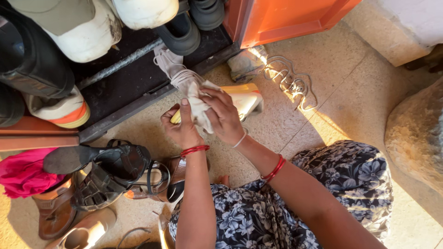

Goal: The person sits on the floor and wipes several shoes with a white cloth, including a white sneaker with orange and yellow accents and a black shoe. The person picks up each shoe, wipes it thoroughly, and places it back on the floor or into the shoe rack.

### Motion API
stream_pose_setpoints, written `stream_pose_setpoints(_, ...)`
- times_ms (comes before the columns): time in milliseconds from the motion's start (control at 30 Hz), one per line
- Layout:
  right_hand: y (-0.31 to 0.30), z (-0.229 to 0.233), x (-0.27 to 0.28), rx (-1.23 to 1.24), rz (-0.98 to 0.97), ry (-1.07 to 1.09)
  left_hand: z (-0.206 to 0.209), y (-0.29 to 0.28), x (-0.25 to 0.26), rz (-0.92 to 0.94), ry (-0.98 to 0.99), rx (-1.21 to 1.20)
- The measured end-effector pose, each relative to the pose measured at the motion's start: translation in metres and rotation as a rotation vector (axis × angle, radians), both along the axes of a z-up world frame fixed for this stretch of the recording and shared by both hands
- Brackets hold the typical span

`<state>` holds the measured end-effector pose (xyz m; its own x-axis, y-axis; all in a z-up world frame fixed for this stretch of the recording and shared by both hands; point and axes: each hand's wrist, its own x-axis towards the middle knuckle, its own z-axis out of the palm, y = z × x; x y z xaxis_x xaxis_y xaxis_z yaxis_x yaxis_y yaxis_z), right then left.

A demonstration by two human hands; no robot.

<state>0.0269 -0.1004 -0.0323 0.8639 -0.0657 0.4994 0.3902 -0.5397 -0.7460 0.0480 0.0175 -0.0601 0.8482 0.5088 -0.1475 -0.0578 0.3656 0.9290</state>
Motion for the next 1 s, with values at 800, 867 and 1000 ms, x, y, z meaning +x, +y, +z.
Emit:
stream_pose_setpoints(800, -0.008, 0.012, -0.001, -0.265, -0.188, 0.029, 0.022, 0.007, 0.005, -0.247, 0.124, 0.356)
stream_pose_setpoints(867, -0.020, 0.007, 0.000, -0.256, -0.125, 0.022, 0.020, 0.007, 0.004, -0.232, 0.149, 0.299)
stream_pose_setpoints(1000, -0.065, -0.052, 0.002, 0.337, -0.196, 0.375, 0.017, 0.010, 0.007, -0.211, 0.212, 0.197)
